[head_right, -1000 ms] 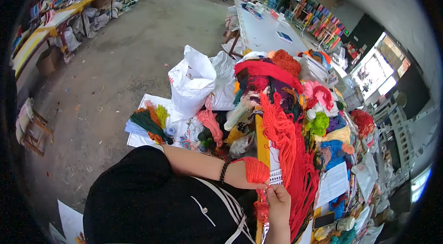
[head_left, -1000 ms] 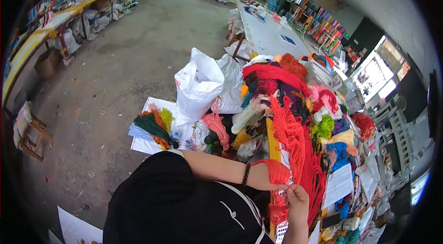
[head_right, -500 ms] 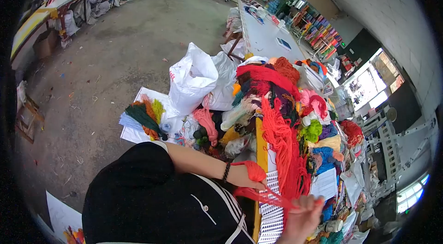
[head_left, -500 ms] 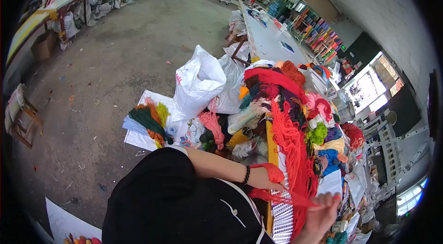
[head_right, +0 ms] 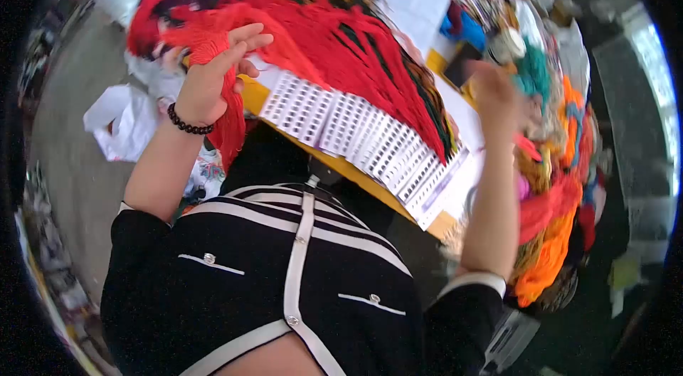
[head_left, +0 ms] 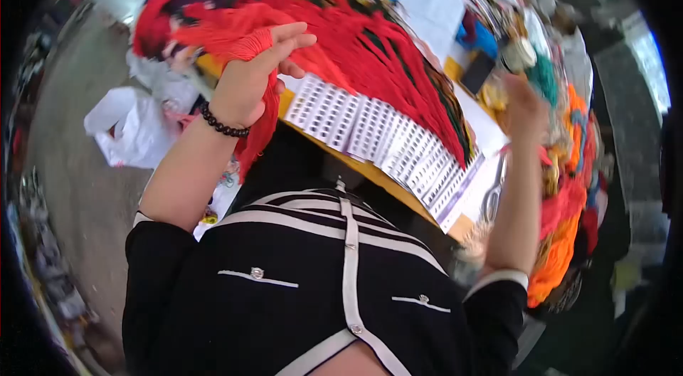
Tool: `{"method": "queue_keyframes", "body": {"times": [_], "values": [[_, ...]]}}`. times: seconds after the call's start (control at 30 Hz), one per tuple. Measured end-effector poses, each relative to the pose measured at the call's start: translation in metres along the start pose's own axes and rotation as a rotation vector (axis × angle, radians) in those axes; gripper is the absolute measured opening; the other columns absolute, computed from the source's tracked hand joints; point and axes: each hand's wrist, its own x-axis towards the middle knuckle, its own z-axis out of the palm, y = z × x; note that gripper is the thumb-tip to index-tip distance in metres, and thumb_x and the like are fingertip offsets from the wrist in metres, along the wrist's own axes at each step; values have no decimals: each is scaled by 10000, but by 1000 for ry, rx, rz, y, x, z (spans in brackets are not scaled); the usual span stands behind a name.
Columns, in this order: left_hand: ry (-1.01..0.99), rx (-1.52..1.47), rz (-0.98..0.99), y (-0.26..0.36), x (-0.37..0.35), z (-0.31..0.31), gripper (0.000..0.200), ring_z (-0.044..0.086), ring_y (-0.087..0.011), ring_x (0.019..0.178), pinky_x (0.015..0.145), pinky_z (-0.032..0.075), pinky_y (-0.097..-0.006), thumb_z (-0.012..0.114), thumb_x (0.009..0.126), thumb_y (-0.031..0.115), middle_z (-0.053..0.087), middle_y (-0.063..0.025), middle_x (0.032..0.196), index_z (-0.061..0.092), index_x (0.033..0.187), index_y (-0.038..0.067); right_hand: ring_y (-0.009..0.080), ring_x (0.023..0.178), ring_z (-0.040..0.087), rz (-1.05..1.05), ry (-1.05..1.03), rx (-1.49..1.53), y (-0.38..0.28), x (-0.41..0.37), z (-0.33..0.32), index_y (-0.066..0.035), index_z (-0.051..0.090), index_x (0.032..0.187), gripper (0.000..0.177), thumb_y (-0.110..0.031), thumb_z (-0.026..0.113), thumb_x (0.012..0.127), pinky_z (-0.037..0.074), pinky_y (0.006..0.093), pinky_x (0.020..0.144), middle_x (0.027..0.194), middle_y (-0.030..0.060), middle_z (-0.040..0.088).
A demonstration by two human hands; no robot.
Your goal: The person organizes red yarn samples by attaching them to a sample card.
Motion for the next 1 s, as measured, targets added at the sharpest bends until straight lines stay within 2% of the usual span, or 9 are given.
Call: {"method": "queue_keyframes", "body": {"times": [0.13,0.2,0.23,0.4,0.63,0.7,0.83,0.97,1.0], "values": [[-96,142,-230,-80,56,22,331,557,-78,788,576,407,-183,507,905,239,625,-46,1086,551,1177,56,145,687,608,214,-500,300,-7,-29,120,-1,667,915,271,-251,621,822,473,296,655,737,98,656],[-107,99,-424,-97,66,36,336,567,-97,801,580,419,-192,516,900,243,624,-62,1089,553,1169,45,145,621,602,150,-563,355,-7,-41,160,-2,663,896,240,-224,605,824,467,311,584,686,98,634],[-96,57,-600,-102,70,42,341,576,-115,814,584,431,-200,526,895,247,624,-79,1091,554,1161,35,337,683,619,185,-631,407,-12,-43,172,-14,655,810,253,-249,561,802,480,406,638,710,203,606],[-109,-41,-890,-115,88,51,375,594,-196,944,617,458,-235,437,921,265,571,-130,1184,507,1196,21,342,672,612,145,-767,263,-11,-45,203,-20,656,783,256,-238,524,814,474,418,641,687,193,604],[-48,-64,-683,-123,76,80,207,594,-155,800,662,465,-270,554,864,173,598,-63,952,532,1028,51,200,557,592,445,-826,612,-5,-40,202,-13,653,725,267,-232,544,832,462,335,561,602,104,607],[-56,14,-642,-133,80,79,176,569,-126,721,623,454,-253,578,826,101,571,-40,883,523,986,52,101,535,526,643,-902,712,-8,-32,192,-6,634,795,238,-228,574,855,409,230,482,618,25,573],[-47,312,-555,-139,83,78,206,539,-105,695,581,442,-236,566,779,36,551,-24,849,527,981,50,100,522,523,693,-906,733,-6,-33,198,-16,634,761,226,-215,574,849,403,223,482,605,34,569],[-56,287,-518,-145,81,77,216,537,-104,696,576,442,-238,602,779,56,550,-17,839,527,982,55,122,545,558,527,-922,514,-8,-34,206,-12,632,751,257,-231,549,858,434,248,518,624,61,592],[-61,275,-518,-147,80,77,221,537,-102,699,578,443,-239,612,780,65,549,-11,819,527,984,59,141,572,579,349,-856,330,-13,-35,207,-9,629,749,280,-245,533,864,450,270,546,633,71,601]]}}
